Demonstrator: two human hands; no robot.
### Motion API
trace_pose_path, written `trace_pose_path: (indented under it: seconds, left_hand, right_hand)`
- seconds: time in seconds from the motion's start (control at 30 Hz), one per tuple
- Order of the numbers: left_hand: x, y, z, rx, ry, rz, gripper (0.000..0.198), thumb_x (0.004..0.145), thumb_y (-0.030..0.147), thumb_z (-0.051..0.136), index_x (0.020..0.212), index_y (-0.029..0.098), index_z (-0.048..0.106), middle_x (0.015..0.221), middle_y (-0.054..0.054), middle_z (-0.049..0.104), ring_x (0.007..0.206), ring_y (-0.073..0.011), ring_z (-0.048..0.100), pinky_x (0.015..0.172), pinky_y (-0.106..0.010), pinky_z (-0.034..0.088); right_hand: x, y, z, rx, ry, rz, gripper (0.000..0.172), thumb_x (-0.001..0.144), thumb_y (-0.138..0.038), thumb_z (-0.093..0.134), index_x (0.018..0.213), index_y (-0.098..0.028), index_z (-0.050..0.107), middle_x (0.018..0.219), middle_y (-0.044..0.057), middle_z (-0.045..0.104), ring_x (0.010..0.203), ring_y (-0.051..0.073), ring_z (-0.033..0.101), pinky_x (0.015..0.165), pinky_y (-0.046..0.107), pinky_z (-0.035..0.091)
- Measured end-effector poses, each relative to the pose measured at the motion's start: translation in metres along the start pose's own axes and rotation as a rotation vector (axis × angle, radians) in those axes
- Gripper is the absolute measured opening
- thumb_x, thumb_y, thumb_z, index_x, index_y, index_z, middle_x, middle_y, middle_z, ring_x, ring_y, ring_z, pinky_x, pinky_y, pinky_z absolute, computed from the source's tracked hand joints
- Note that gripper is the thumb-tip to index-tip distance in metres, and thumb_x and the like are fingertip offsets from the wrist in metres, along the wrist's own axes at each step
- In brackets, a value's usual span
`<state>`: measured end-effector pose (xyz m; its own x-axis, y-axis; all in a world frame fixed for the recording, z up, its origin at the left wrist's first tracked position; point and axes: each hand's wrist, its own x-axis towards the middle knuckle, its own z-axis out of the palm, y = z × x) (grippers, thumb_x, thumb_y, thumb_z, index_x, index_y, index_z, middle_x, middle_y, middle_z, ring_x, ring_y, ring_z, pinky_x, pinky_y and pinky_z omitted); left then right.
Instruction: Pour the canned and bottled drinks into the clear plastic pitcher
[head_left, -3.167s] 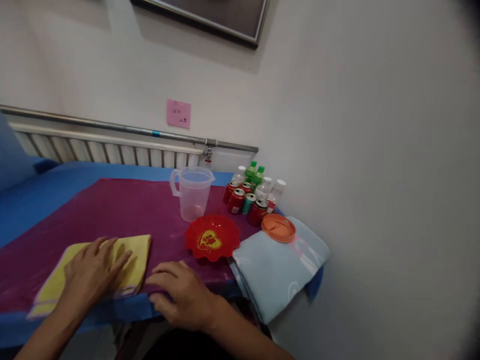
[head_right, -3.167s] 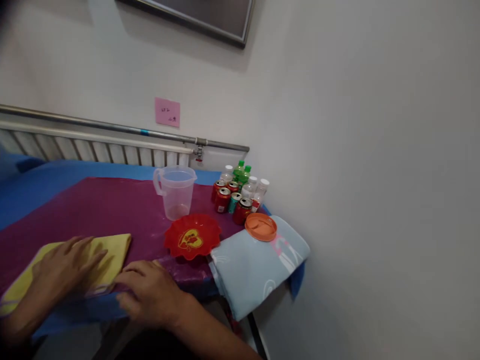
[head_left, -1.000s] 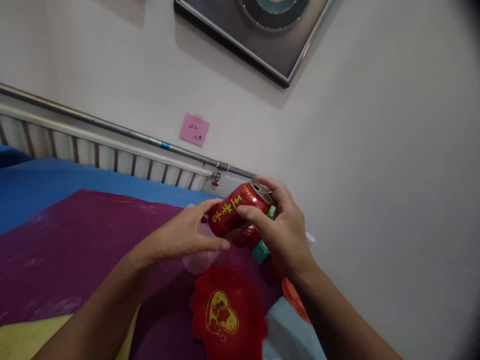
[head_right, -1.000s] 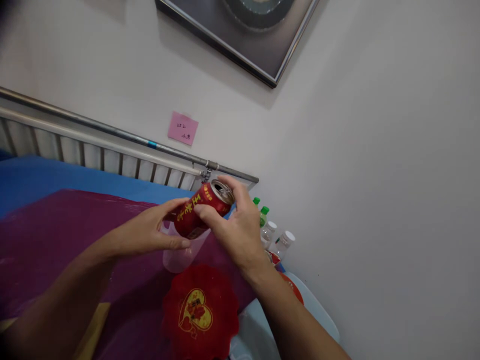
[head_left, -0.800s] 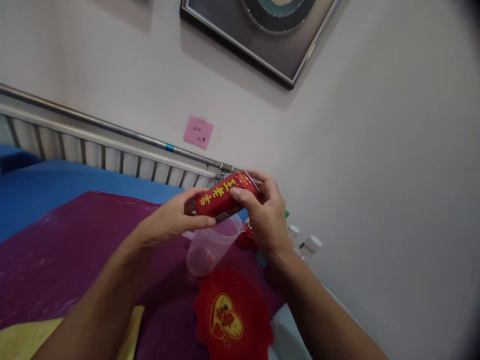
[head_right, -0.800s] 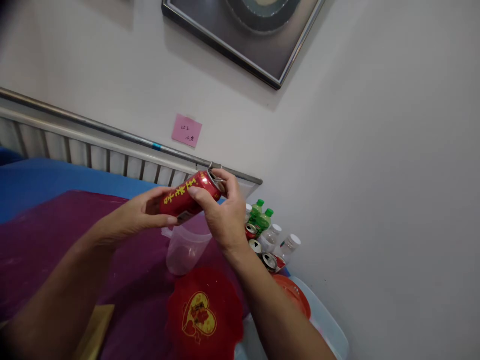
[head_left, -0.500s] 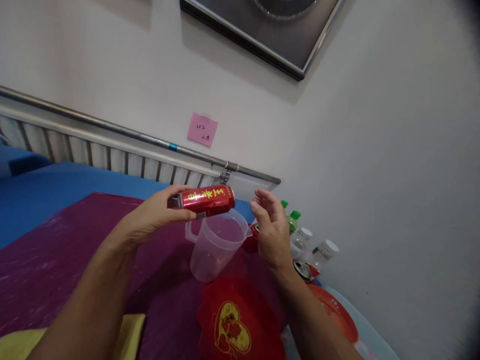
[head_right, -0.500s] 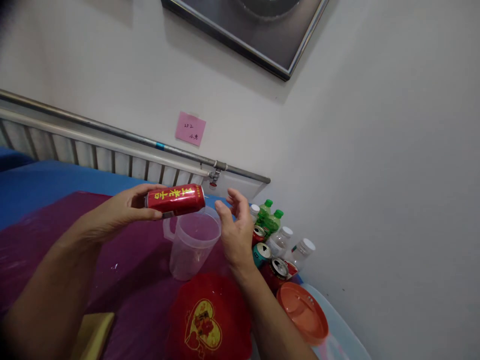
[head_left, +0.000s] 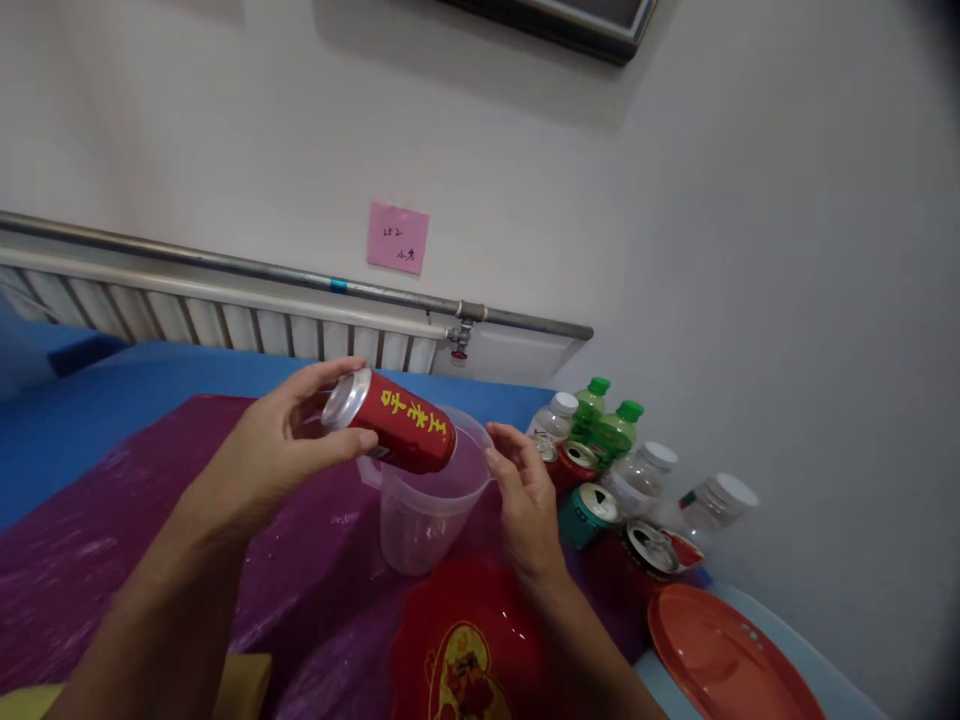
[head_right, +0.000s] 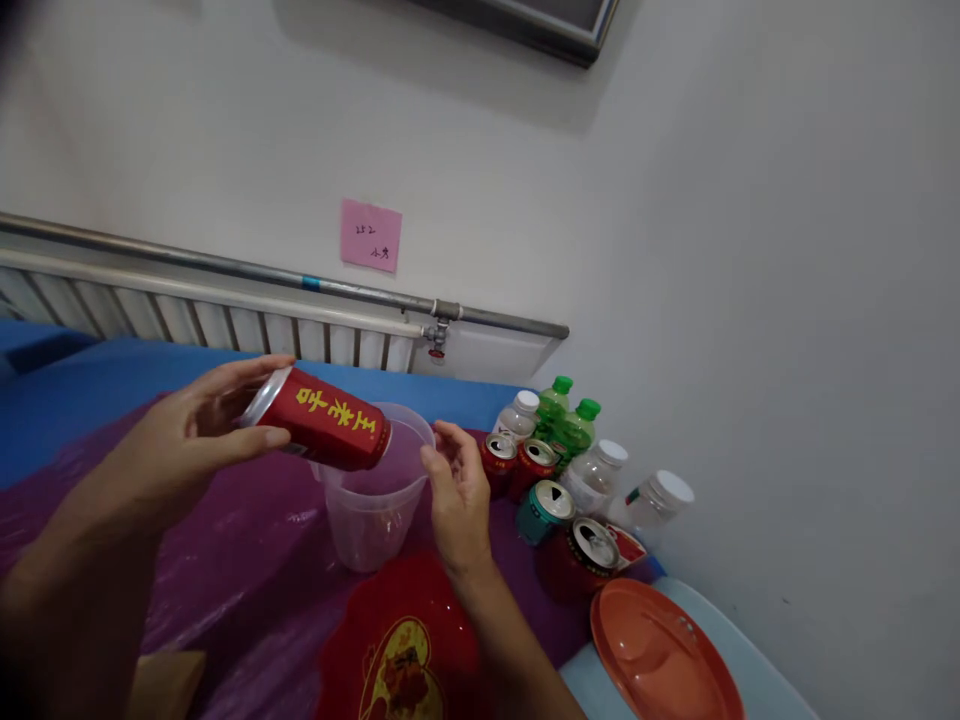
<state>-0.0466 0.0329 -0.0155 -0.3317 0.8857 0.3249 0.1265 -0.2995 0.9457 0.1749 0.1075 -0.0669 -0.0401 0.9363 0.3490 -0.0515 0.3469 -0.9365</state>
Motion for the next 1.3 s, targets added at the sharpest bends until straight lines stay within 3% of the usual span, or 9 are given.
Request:
trace_pose_path:
  seconds: [0.2,0.37,0.5,0.7,1.3]
  left_hand:
    - [-0.007,-0.001,0.030,0.052,0.108,0.073,0.064,0.060,0.030,0.083,0.120,0.025,0.062,0.128,-0.008,0.060,0.114,-0.0304,0.059,0.085,-0.037,0.056]
    - [-0.007,-0.010,0.044,0.053,0.116,0.123,0.060,0.061,0.029,0.083,0.118,0.025,0.063,0.131,-0.007,0.059,0.118,-0.0276,0.057,0.097,-0.038,0.050]
    - [-0.008,-0.012,0.048,0.123,0.115,0.112,0.063,0.063,0.029,0.082,0.122,0.027,0.060,0.127,-0.005,0.062,0.115,-0.0248,0.059,0.099,-0.037,0.048]
    - [-0.008,-0.011,0.050,0.169,0.129,0.119,0.063,0.062,0.032,0.081,0.120,0.024,0.061,0.124,-0.007,0.063,0.113,-0.0276,0.060,0.099,-0.043,0.047]
    - [-0.010,-0.008,0.053,0.150,0.167,0.148,0.059,0.062,0.031,0.082,0.117,0.023,0.062,0.122,-0.005,0.063,0.113,-0.0259,0.059,0.099,-0.039,0.048]
  right_hand:
    - [0.000,0.007,-0.004,0.044,-0.051,0.003,0.037,0.084,-0.044,0.057,0.114,-0.023,0.060,0.118,0.006,0.068,0.112,0.023,0.061,0.100,0.041,0.046]
    - [-0.005,0.012,-0.006,0.051,-0.129,-0.037,0.046,0.084,-0.047,0.058,0.123,-0.023,0.056,0.124,0.007,0.065,0.115,0.024,0.059,0.098,0.040,0.047]
    - [-0.009,0.019,-0.008,0.005,-0.182,-0.096,0.052,0.084,-0.046,0.061,0.130,-0.024,0.052,0.133,0.007,0.059,0.120,0.024,0.056,0.102,0.041,0.044]
    - [-0.008,0.023,-0.009,-0.024,-0.181,-0.104,0.051,0.085,-0.047,0.059,0.131,-0.026,0.051,0.134,0.006,0.058,0.120,0.025,0.056,0.102,0.042,0.044]
    - [-0.007,0.024,-0.008,-0.031,-0.195,-0.129,0.050,0.087,-0.047,0.057,0.132,-0.027,0.051,0.136,0.006,0.057,0.121,0.025,0.054,0.102,0.043,0.043]
